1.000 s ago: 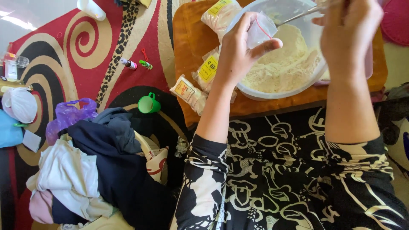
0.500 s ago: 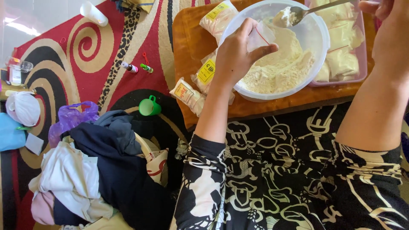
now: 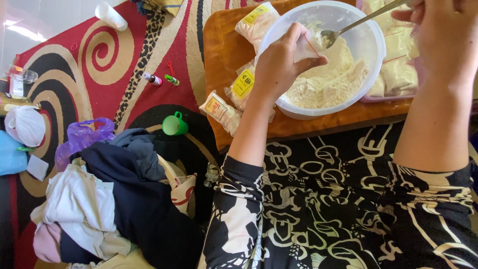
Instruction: Packaging food powder into small plastic bags using a spoon.
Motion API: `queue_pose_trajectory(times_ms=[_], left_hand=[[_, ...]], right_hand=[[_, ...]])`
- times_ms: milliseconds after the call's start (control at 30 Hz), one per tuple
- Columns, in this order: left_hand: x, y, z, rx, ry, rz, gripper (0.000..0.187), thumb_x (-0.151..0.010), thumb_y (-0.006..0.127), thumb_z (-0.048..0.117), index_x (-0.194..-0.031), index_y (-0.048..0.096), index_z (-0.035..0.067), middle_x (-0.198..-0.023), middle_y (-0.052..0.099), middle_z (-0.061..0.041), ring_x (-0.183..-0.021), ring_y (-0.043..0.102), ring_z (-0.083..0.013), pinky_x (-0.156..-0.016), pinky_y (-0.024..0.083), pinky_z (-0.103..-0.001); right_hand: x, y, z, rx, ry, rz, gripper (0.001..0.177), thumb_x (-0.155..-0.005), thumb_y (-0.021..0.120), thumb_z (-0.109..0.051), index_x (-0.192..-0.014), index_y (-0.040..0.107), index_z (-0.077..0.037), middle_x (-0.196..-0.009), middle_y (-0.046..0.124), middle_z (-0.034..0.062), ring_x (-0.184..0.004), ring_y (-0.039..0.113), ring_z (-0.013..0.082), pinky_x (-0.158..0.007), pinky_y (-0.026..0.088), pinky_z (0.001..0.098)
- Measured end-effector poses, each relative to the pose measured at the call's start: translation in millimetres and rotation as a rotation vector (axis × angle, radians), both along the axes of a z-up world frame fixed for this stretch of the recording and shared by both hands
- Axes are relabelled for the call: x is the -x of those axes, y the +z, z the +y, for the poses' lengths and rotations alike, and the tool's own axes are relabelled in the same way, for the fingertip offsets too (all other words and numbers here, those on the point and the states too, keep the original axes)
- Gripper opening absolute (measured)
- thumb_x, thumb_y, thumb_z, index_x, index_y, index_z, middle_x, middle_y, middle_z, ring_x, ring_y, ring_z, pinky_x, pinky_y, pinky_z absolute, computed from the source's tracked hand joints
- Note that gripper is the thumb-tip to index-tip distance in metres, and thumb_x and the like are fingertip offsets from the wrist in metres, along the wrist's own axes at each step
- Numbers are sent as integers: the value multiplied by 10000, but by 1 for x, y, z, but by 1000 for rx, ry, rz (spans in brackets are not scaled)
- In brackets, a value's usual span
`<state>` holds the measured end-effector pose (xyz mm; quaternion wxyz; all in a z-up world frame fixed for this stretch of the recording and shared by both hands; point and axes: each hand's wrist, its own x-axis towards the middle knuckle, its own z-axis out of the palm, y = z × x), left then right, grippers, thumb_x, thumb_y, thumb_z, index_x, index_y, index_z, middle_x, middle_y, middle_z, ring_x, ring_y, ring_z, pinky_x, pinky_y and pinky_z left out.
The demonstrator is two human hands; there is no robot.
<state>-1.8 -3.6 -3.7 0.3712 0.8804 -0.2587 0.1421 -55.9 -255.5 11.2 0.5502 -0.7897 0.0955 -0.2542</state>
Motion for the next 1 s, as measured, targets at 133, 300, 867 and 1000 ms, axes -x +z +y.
queue_pose_trajectory(times_ms=[133,300,867,1000], left_hand=[[1,2,1,23,-20,-5,627,-685,696,673,-1007,521,164,-666,710,6,-516,645,-157,-524,481,-307],[-1,0,2,24,-57,-13,689,-734,554,758,-1038,545,140,-569,589,23,-449,527,-122,-486,412,-288],[-7,-4,2,183,-63,-96,481,-836,691,511,-1022,552,90,-743,699,-9,-465,580,-75,-411,462,-209],[-1,5,1,245,-83,-110,388,-887,659,454,-1000,610,86,-842,780,-40,-525,654,-89,-449,478,-213]], right_hand=[[-4,-7,-1,112,103,-91,243,-1429,566,-63,-1224,690,-23,-919,614,27,-867,712,88,-897,755,231],[0,20,22,392,438,-492,59,-1392,606,306,-1358,652,292,-967,613,279,-799,600,314,-724,533,404],[22,22,47,721,361,-735,88,-1127,820,244,-1078,772,190,-1068,782,329,-1046,794,445,-796,600,446],[27,25,44,685,352,-739,95,-1146,798,257,-1083,741,215,-1086,761,365,-1052,777,467,-844,602,485]])
